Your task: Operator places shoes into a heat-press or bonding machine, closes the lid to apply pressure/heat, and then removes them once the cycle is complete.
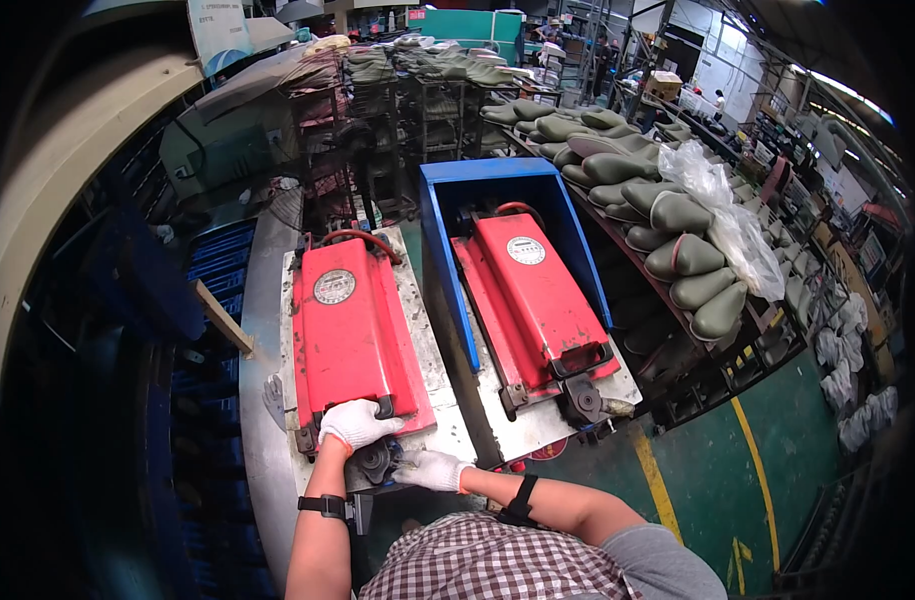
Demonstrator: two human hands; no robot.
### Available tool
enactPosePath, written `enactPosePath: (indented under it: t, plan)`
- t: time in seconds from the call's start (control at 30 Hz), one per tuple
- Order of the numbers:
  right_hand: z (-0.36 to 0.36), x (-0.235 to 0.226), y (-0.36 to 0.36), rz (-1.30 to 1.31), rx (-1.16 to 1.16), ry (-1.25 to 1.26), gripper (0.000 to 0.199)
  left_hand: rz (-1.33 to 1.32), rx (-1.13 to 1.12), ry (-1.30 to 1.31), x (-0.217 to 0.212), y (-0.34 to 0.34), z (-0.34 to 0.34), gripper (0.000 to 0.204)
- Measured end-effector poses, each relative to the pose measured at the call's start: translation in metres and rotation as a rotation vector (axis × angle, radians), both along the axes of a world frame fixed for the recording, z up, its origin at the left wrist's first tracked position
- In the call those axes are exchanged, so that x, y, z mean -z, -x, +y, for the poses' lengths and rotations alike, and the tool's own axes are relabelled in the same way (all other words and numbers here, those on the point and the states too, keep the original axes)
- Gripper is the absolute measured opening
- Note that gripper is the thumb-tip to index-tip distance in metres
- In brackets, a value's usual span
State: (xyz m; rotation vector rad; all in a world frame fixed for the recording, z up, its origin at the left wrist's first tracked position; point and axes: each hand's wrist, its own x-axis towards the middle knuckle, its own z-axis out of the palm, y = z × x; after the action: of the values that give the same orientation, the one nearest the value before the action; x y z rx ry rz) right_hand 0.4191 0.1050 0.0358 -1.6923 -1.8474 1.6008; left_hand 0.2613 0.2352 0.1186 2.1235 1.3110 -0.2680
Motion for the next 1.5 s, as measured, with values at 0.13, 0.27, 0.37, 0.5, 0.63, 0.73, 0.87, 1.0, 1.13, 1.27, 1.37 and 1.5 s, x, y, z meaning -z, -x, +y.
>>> enactPosePath:
  t: [0.13, 0.27, 0.37, 0.5, 0.63, 0.73, 0.87, 1.0, 1.13, 1.27, 1.37, 1.5]
  plan:
    - [0.0, -0.003, 0.0, -0.013, -0.007, 0.006, 0.079, -0.006, -0.006, 0.004, 0.0, 0.0, -0.001, 0.067]
    - [0.0, 0.007, 0.0, -0.032, -0.014, -0.048, 0.079, -0.001, -0.01, 0.014, 0.001, 0.001, 0.0, 0.067]
    - [-0.001, 0.017, 0.002, -0.034, -0.011, -0.067, 0.079, 0.0, 0.002, 0.007, 0.003, 0.001, 0.001, 0.066]
    - [-0.001, 0.004, 0.001, -0.105, -0.008, -0.12, 0.074, -0.003, -0.002, -0.009, 0.003, 0.0, 0.001, 0.066]
    - [0.008, -0.069, -0.01, -0.389, -0.301, -0.101, 0.067, -0.031, 0.006, -0.036, 0.007, 0.002, 0.002, 0.061]
    - [0.008, -0.157, -0.012, -0.584, -0.27, -0.265, 0.049, -0.009, 0.013, -0.024, 0.024, 0.006, 0.007, 0.064]
    - [-0.012, -0.28, -0.015, -0.58, -0.142, -0.645, 0.035, -0.233, 0.014, -0.062, 0.062, 0.017, 0.016, 0.058]
    - [-0.043, -0.371, -0.006, -0.729, -0.192, -0.98, 0.023, -0.204, -0.017, -0.052, 0.072, 0.025, 0.014, 0.057]
    - [-0.044, -0.412, 0.009, -0.716, -0.291, -1.065, 0.022, -0.051, -0.026, 0.011, 0.035, 0.016, 0.005, 0.055]
    - [-0.043, -0.423, 0.022, -0.675, -0.388, -1.078, 0.02, -0.014, -0.013, 0.092, -0.014, -0.002, -0.002, 0.054]
    - [-0.04, -0.426, 0.032, -0.627, -0.458, -1.059, 0.019, 0.016, 0.008, 0.155, -0.032, -0.009, -0.008, 0.054]
    - [-0.036, -0.431, 0.038, -0.561, -0.53, -1.035, 0.019, 0.041, -0.003, -0.044, -0.025, -0.01, -0.009, 0.066]
